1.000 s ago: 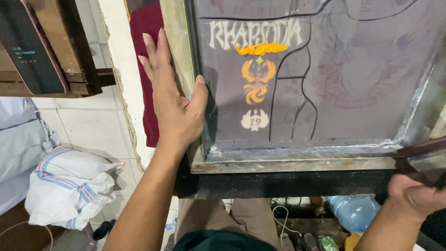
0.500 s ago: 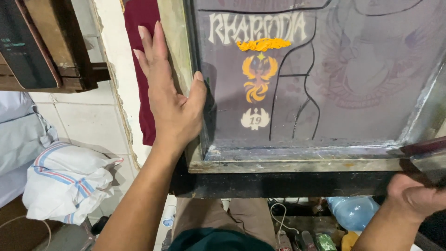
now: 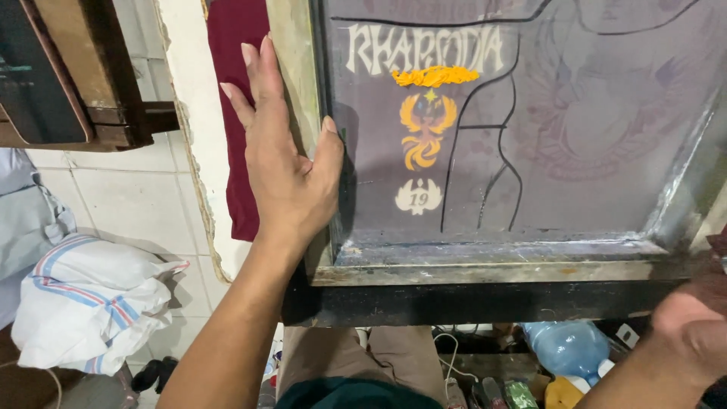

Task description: Applying and spreading yellow ink on a screen printing frame using a brush and a scraper.

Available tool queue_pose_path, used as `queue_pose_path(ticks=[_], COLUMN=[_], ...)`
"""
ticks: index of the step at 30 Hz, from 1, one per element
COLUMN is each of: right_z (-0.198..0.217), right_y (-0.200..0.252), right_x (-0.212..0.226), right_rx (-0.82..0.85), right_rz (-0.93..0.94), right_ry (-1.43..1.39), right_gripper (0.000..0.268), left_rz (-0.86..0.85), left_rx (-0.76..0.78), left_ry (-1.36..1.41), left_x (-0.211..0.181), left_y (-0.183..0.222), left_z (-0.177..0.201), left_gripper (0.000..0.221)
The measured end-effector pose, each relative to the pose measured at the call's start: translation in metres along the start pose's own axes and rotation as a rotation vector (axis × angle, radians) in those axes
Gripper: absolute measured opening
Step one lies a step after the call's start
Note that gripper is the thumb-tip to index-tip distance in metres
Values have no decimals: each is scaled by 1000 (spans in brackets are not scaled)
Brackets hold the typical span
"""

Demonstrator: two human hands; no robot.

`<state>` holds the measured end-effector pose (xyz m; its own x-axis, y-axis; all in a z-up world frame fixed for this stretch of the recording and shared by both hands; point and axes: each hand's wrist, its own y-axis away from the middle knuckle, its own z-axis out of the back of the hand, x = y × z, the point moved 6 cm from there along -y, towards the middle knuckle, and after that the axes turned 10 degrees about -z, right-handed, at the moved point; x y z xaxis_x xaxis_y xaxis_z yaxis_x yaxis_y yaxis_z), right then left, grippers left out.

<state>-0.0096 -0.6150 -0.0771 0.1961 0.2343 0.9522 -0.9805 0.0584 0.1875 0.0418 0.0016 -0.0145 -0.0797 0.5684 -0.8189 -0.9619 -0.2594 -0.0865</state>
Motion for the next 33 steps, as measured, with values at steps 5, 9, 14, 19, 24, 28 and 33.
queue_pose_path(ticks=[5, 9, 14, 19, 24, 28, 33], right_z=[32, -137, -254, -334, -372, -376, -384], right_y=[-15, -61, -100, -123, -134, -134, -131], right_x=[-53, 100, 221, 281, 286, 282, 282], right_rx=[-27, -137, 207, 525, 645, 617, 641], right_rz=[-39, -371, -58, 487, 515, 596, 607], right_ry=[-34, 25, 540, 956, 1063, 1137, 1111], right_gripper=[62, 32, 17, 34, 19, 19, 16], left_rz=[-13, -28, -20, -15, -22, -15, 13], left_rx=[-12, -17, -14, -2, 13, 16, 43], left_ry=[-3, -17, -19, -11, -31, -20, -6], left_x=[0, 0, 1, 2, 2, 0, 0], left_y=[1, 1, 1, 0, 1, 0, 0], left_z=[0, 0, -1, -1, -3, -2, -2], left_gripper=[77, 76, 76, 73, 70, 70, 78])
